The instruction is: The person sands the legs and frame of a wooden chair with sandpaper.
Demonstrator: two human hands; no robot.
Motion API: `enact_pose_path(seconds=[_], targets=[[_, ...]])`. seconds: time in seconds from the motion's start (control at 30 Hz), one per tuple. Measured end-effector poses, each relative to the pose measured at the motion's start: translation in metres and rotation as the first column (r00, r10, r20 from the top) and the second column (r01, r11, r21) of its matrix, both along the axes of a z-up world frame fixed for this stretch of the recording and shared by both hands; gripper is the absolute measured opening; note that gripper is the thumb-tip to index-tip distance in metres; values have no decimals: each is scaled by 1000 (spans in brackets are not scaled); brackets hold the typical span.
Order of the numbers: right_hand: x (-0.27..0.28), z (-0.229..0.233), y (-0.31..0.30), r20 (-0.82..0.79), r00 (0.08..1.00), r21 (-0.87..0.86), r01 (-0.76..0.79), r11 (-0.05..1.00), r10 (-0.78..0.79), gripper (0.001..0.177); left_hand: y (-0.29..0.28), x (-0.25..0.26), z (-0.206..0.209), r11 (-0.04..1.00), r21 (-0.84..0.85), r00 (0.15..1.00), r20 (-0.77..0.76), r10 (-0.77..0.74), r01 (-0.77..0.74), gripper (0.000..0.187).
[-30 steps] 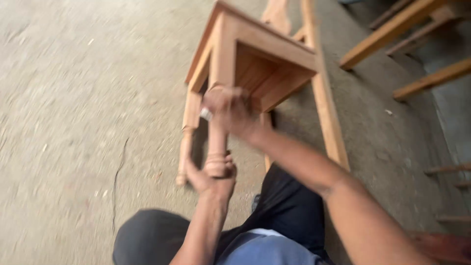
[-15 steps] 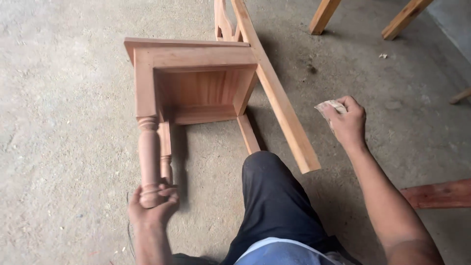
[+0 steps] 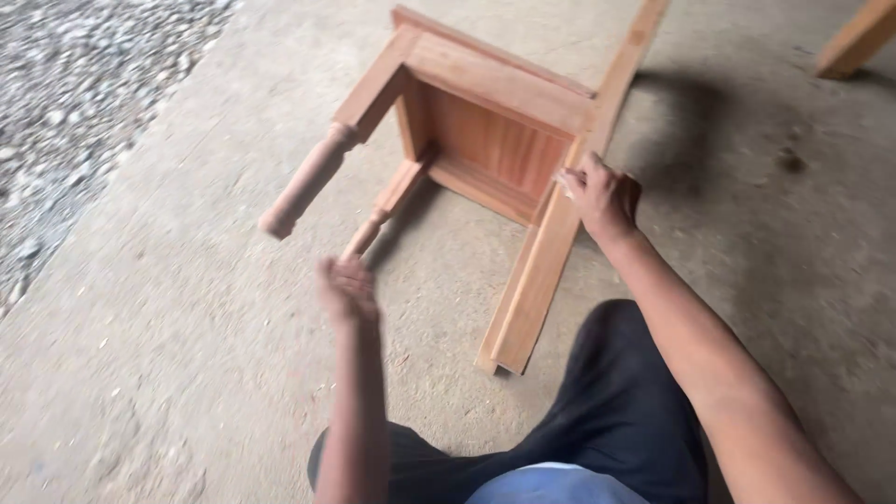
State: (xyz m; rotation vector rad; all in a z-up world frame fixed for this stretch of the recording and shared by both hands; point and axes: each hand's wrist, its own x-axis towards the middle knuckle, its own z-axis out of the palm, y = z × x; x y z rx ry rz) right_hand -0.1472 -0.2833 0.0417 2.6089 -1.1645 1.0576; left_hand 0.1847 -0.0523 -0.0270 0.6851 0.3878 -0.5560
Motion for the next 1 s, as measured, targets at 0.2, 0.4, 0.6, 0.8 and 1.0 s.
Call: enact_pose_path(seconds=[0.2,0.4,0.6,0.8,1.0], targets=[[-6,17,165,6,990,88,-138,986,138,36,67,-165,77,811,564,520,651,-553,156,26],[4,50,191,235,931,414,-356,838,280,9,88,-193,131,813,546,-552,623,-555,-202,69],[0,27,165,404,888,683,-454,572,222,15,84,-183,98,796,470,-684,434,-586,-382,69],[1,13,141,634,729,641,-682,-351,-259,27,76,-173,105,797,517,-701,441,-560,-312,62],[9,65,122,536,834,637,-503,-585,-133,43,65,-166,113,724,631,-800,264,-538,-278,66]])
